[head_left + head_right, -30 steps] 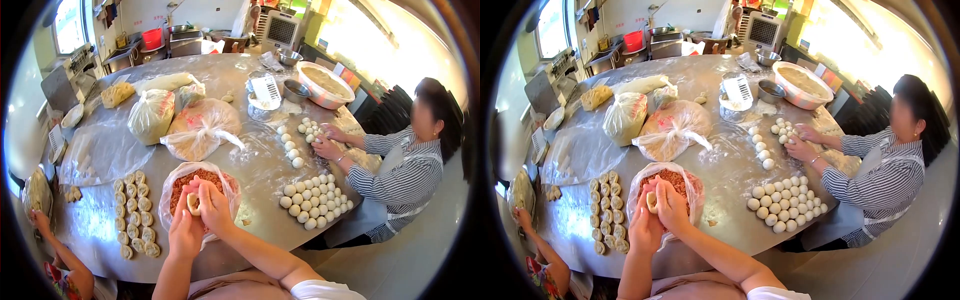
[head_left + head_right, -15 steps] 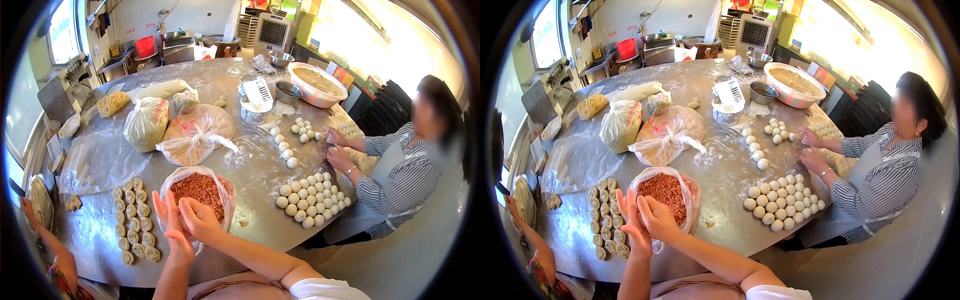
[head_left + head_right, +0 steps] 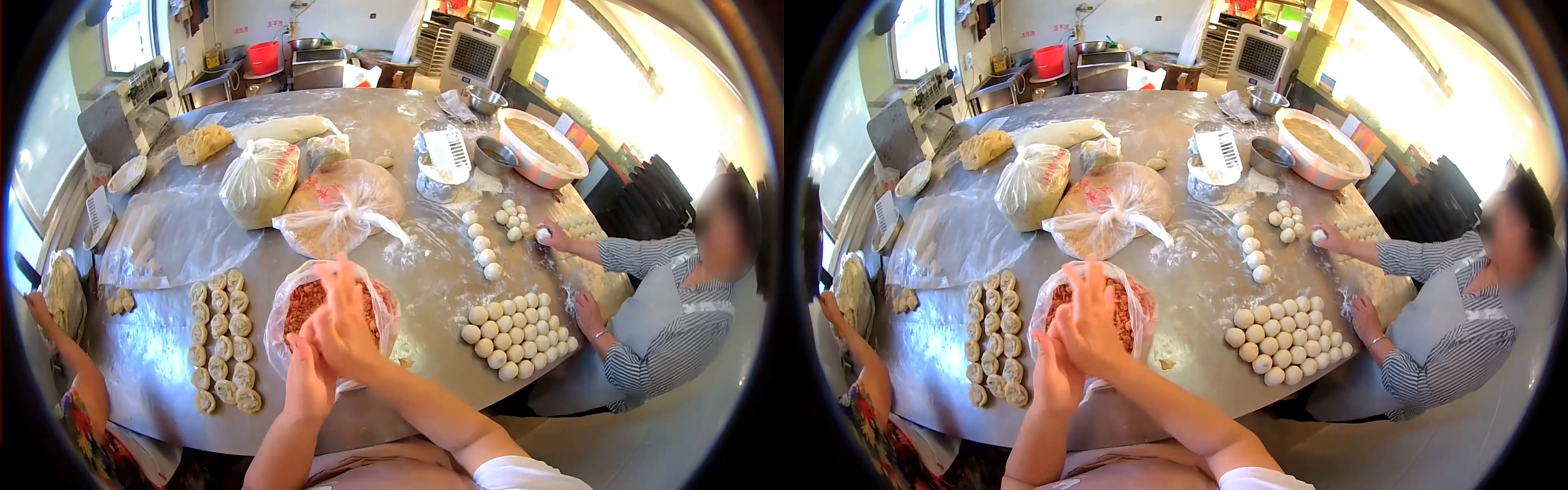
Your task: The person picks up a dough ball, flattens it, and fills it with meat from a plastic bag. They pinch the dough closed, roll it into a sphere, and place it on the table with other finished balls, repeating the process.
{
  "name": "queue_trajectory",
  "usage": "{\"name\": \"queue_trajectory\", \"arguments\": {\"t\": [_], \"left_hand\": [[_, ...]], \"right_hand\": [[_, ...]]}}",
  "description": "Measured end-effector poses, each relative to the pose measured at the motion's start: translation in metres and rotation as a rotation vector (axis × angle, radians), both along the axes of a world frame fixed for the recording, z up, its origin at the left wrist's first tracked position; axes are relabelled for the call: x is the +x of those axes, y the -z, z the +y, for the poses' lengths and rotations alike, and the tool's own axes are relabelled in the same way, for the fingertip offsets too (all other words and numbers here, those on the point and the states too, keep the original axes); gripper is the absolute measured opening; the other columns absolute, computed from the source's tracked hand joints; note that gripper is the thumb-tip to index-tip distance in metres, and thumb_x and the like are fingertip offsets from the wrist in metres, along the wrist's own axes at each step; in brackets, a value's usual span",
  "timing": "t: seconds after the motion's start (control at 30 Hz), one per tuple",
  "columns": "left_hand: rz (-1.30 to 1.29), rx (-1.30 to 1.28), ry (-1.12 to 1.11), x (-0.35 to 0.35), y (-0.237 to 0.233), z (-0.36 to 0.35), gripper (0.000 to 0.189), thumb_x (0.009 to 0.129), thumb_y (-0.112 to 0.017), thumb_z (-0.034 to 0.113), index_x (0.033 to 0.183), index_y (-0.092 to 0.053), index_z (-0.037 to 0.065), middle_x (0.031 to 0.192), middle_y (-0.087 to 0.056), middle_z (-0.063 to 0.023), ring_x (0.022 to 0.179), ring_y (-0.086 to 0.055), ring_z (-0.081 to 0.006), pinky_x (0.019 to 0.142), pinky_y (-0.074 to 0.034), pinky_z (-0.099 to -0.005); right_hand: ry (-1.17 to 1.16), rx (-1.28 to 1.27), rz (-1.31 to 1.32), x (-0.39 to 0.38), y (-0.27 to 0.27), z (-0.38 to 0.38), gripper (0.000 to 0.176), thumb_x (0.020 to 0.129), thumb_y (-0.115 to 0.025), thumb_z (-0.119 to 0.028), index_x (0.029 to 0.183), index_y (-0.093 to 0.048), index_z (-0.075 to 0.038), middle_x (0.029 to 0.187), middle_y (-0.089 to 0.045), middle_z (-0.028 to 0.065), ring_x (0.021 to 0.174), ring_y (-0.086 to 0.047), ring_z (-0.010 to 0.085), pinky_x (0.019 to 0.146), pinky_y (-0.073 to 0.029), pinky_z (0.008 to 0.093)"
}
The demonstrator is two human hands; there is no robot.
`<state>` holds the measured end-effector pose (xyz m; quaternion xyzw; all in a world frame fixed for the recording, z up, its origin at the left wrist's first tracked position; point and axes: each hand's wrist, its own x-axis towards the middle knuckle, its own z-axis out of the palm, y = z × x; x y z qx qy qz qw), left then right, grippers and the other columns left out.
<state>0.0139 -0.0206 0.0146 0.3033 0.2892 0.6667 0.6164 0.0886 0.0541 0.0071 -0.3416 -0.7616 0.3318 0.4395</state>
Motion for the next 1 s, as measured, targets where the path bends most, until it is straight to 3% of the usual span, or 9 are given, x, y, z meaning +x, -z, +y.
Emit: {"name": "queue_trajectory", "arguments": {"t": [0.17,0.3,0.4,0.47,0.5,0.6,0.77,0.87,1.0], "left_hand": [[0.074,-0.097,-0.332,-0.007,0.019,0.008,0.033,0.102,-0.045,0.027,0.106,-0.063,0.000,0.100,-0.067,-0.0059,0.089,-0.062,-0.0143,0.082,-0.049,-0.0275],[0.111,-0.132,-0.586,-0.014,0.001,0.014,0.050,0.104,-0.038,0.031,0.059,-0.038,0.008,0.064,-0.055,-0.0082,0.063,-0.052,-0.0162,0.065,-0.043,-0.0293],[-0.119,-0.137,-0.583,-0.031,-0.001,0.013,0.049,0.104,-0.036,0.035,0.063,-0.040,0.008,0.066,-0.051,-0.0080,0.067,-0.053,-0.0176,0.071,-0.045,-0.0331],[-0.106,-0.014,-0.530,-0.033,0.012,0.012,0.051,0.103,-0.034,0.042,0.068,-0.045,0.007,0.077,-0.057,-0.0093,0.088,-0.056,-0.0204,0.089,-0.044,-0.0358],[0.034,0.026,-0.526,-0.031,0.011,0.010,0.053,0.101,-0.033,0.049,0.082,-0.054,0.004,0.101,-0.062,-0.0132,0.113,-0.050,-0.0229,0.104,-0.035,-0.0375],[-0.400,0.092,-0.180,-0.039,-0.002,-0.003,0.070,0.094,-0.034,0.062,0.126,-0.049,0.002,0.143,-0.041,-0.0162,0.118,-0.051,-0.0268,0.103,-0.037,-0.0424],[0.035,0.153,-0.183,-0.048,0.031,-0.001,0.050,0.100,-0.039,0.045,0.096,-0.062,0.000,0.110,-0.063,-0.0158,0.115,-0.054,-0.0228,0.103,-0.039,-0.0409],[0.056,0.170,-0.256,-0.050,0.035,0.002,0.051,0.101,-0.039,0.040,0.081,-0.064,0.000,0.087,-0.068,-0.0124,0.115,-0.054,-0.0223,0.107,-0.036,-0.0426],[0.028,0.113,-0.387,-0.041,0.011,0.002,0.053,0.100,-0.038,0.045,0.100,-0.064,-0.001,0.094,-0.066,-0.0120,0.118,-0.054,-0.0295,0.110,-0.030,-0.0451]], "right_hand": [[-0.202,-0.132,0.235,-0.010,-0.016,-0.025,0.086,0.093,-0.011,-0.067,0.149,-0.018,-0.002,0.156,0.000,0.0222,0.145,0.004,0.0370,0.114,0.000,0.0487],[-0.182,-0.212,0.339,-0.009,-0.004,-0.036,0.074,0.098,-0.033,-0.051,0.146,-0.019,0.003,0.154,-0.008,0.0251,0.142,-0.012,0.0355,0.114,-0.011,0.0444],[-0.190,-0.238,0.263,-0.009,0.004,-0.042,0.070,0.100,-0.042,-0.041,0.146,-0.017,0.005,0.152,-0.016,0.0247,0.140,-0.021,0.0314,0.113,-0.017,0.0399],[-0.187,-0.278,0.207,-0.017,-0.002,-0.052,0.053,0.101,-0.045,-0.033,0.138,-0.033,0.004,0.135,-0.044,0.0201,0.125,-0.044,0.0250,0.105,-0.033,0.0353],[-0.167,-0.333,0.242,-0.021,0.002,-0.056,0.048,0.101,-0.043,-0.034,0.131,-0.039,0.003,0.125,-0.050,0.0169,0.115,-0.050,0.0218,0.098,-0.039,0.0332],[-0.184,-0.485,0.286,-0.014,0.000,-0.051,0.049,0.102,-0.033,-0.043,0.120,-0.048,0.000,0.110,-0.057,0.0083,0.100,-0.055,0.0134,0.084,-0.046,0.0281],[-0.351,-0.718,0.185,-0.006,0.002,-0.048,0.061,0.101,-0.025,-0.052,0.115,-0.053,0.001,0.091,-0.059,0.0037,0.083,-0.058,0.0114,0.071,-0.048,0.0245],[-0.172,-0.321,0.242,-0.024,0.020,-0.056,0.065,0.098,-0.029,-0.057,0.116,-0.052,0.001,0.090,-0.059,0.0032,0.072,-0.056,0.0084,0.059,-0.045,0.0201],[-0.183,-0.636,0.225,-0.016,0.003,-0.051,0.064,0.097,-0.030,-0.060,0.112,-0.051,-0.001,0.084,-0.059,0.0029,0.062,-0.051,0.0054,0.050,-0.038,0.0180]]}}
